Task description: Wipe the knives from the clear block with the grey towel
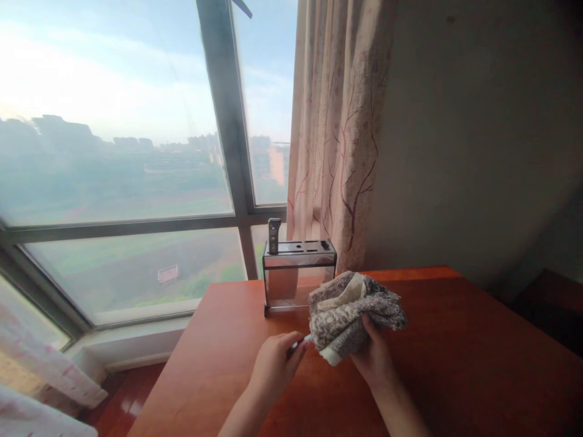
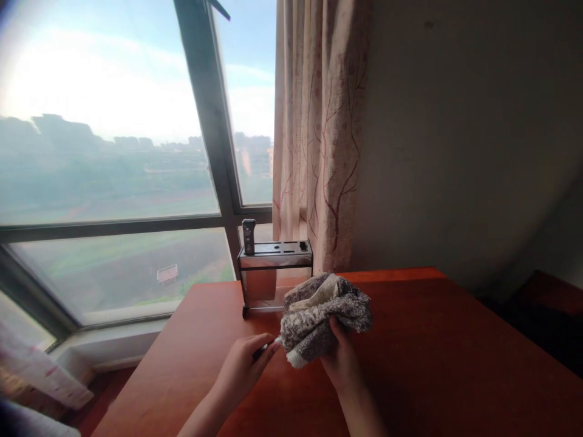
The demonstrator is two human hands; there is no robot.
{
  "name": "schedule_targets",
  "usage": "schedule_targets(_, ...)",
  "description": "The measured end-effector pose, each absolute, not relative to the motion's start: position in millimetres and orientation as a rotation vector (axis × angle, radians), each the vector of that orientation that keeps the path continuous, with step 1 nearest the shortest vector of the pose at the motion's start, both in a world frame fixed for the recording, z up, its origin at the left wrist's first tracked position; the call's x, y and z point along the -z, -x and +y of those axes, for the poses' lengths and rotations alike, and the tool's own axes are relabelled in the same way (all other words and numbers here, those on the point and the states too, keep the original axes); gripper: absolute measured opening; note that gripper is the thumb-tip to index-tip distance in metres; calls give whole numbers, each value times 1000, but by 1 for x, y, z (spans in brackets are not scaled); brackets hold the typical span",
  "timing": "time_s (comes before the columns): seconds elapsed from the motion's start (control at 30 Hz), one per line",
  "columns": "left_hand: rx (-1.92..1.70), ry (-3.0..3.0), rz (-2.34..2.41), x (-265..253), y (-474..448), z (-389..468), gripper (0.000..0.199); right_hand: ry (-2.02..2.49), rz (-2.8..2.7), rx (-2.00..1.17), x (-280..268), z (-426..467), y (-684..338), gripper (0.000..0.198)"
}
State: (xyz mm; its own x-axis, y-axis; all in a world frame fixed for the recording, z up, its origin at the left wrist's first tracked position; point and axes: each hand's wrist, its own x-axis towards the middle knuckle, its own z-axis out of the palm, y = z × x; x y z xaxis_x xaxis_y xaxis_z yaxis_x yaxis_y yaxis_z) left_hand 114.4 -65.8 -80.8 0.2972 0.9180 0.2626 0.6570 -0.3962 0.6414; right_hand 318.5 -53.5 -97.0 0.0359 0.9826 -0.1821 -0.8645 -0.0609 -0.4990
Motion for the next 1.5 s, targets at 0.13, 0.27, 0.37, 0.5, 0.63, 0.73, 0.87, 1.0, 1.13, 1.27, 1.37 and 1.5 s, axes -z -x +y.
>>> schedule_targets(0.13,-840,-2186,1444,80,-115,-67,35,565,-315,-1482,94,-53,-317,48)
schedule_targets(0.27,-880,-2161,1487,76,-113,-67,34,551,-321,-1464,95,-53,-317,44)
schedule_targets(0.37,-902,-2107,1529,74,-111,-67,37,494,-271,-1542,98,-53,-321,37)
schedule_targets(0.5,-972,-2030,1605,78,-106,-63,39,446,-260,-1589,101,-53,-326,30)
schedule_targets(0.63,-1076,-1936,1659,81,-100,-59,38,436,-221,-1607,102,-53,-329,28)
schedule_targets(0.73,-1127,-1891,1608,79,-99,-59,38,425,-221,-1600,103,-52,-329,28)
schedule_targets(0.87,-1101,-1913,1479,75,-104,-63,39,427,-257,-1591,103,-51,-331,28)
schedule_targets(1.0,-979,-1968,1411,73,-110,-66,39,413,-255,-1553,104,-52,-334,32)
schedule_targets(1.13,-914,-1970,1344,75,-114,-67,40,430,-285,-1539,110,-53,-334,36)
schedule_targets(1.27,-900,-2107,1381,73,-114,-68,37,452,-316,-1527,115,-53,-333,39)
schedule_targets(1.37,-920,-2188,1420,72,-114,-69,34,452,-324,-1497,116,-52,-333,40)
schedule_targets(1.5,-894,-2195,1449,72,-115,-68,35,437,-324,-1505,113,-52,-332,38)
